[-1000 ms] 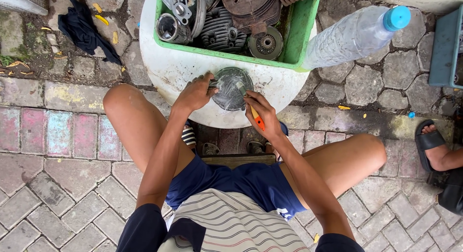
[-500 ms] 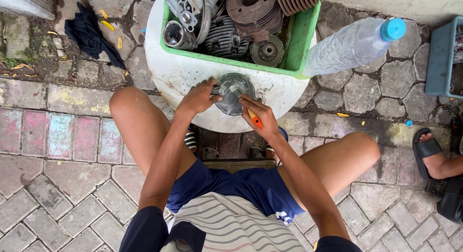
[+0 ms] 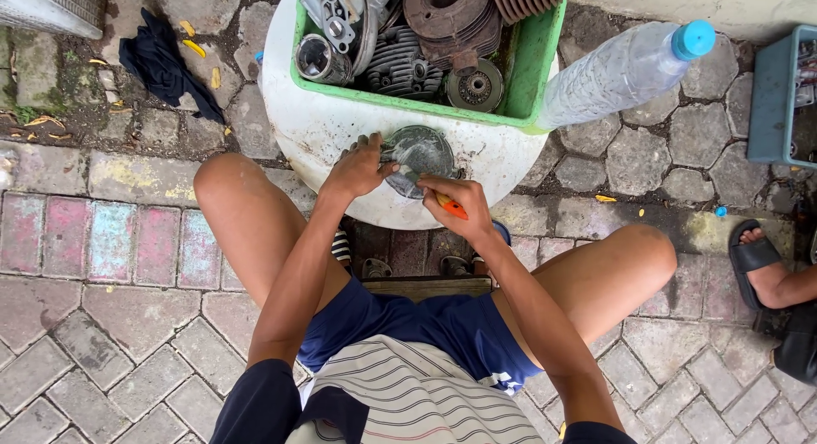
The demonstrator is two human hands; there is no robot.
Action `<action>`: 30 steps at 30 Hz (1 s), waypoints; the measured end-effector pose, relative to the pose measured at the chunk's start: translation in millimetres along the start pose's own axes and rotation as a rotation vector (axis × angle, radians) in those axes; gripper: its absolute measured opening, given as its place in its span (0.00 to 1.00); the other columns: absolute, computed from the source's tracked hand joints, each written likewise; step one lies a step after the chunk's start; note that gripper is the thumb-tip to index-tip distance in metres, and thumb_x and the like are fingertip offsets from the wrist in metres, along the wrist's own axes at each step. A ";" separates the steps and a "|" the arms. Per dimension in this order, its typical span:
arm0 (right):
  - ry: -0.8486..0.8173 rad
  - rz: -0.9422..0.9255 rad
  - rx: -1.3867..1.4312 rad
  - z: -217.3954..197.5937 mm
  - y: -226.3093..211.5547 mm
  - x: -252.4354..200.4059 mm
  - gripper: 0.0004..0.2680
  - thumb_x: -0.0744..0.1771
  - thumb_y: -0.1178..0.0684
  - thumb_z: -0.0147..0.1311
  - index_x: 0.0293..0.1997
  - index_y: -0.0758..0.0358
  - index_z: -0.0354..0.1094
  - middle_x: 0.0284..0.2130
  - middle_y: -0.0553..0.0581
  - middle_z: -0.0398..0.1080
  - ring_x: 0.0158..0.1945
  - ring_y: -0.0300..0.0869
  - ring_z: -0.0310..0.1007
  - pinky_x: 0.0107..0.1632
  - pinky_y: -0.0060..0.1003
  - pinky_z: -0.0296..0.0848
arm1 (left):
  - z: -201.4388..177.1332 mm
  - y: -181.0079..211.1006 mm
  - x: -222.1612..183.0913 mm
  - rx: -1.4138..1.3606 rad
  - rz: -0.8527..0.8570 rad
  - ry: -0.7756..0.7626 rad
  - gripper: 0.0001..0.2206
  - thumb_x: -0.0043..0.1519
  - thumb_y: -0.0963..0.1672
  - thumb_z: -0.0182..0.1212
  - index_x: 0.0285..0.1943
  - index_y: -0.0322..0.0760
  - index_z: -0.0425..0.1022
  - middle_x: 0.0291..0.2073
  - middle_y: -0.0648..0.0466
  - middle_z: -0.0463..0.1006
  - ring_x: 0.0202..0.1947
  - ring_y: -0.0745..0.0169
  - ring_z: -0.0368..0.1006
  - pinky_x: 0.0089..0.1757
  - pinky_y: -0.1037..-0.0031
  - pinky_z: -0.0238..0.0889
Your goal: Scraping dirt and carbon deposits off a motorcycle engine casing using a manual scraping tool.
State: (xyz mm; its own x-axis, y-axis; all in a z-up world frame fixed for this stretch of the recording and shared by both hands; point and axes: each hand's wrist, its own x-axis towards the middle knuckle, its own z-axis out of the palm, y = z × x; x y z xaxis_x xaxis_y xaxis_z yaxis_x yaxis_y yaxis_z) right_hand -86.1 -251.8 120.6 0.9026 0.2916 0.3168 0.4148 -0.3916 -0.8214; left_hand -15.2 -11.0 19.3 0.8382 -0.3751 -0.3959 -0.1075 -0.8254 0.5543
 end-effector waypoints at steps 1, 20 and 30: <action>0.004 0.001 -0.001 -0.5 -0.6 2.1 0.08 0.67 0.60 0.56 0.48 0.62 0.81 0.42 0.65 0.81 0.37 0.58 0.82 0.35 0.43 0.81 | 8.2 -5.4 6.2 0.003 0.003 -0.001 0.36 0.80 0.58 0.55 0.83 0.25 0.55 0.70 0.23 0.69 0.72 0.15 0.70 0.66 0.20 0.63; -0.088 0.062 -0.219 -16.7 -1.7 11.6 0.10 0.68 0.59 0.58 0.54 0.60 0.79 0.51 0.67 0.77 0.48 0.65 0.78 0.51 0.56 0.76 | 57.3 -12.2 31.7 0.387 -0.069 0.149 0.45 0.79 0.62 0.48 0.89 0.19 0.47 0.76 0.18 0.61 0.69 0.19 0.70 0.63 0.29 0.63; -0.220 0.008 0.031 -31.8 -0.5 25.8 0.11 0.69 0.62 0.55 0.58 0.62 0.77 0.54 0.72 0.75 0.51 0.70 0.75 0.50 0.57 0.74 | 65.5 -15.4 46.0 0.444 -0.173 0.073 0.46 0.77 0.62 0.50 0.89 0.21 0.45 0.81 0.18 0.52 0.70 0.22 0.68 0.62 0.33 0.66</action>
State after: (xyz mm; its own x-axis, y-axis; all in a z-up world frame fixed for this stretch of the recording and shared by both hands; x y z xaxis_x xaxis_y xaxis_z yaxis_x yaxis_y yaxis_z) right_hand -59.3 -271.8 144.2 0.8576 0.4733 0.2014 0.4005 -0.3687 -0.8388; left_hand -10.0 -43.2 -55.4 0.8976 -0.1988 -0.3934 -0.1675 -0.9794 0.1127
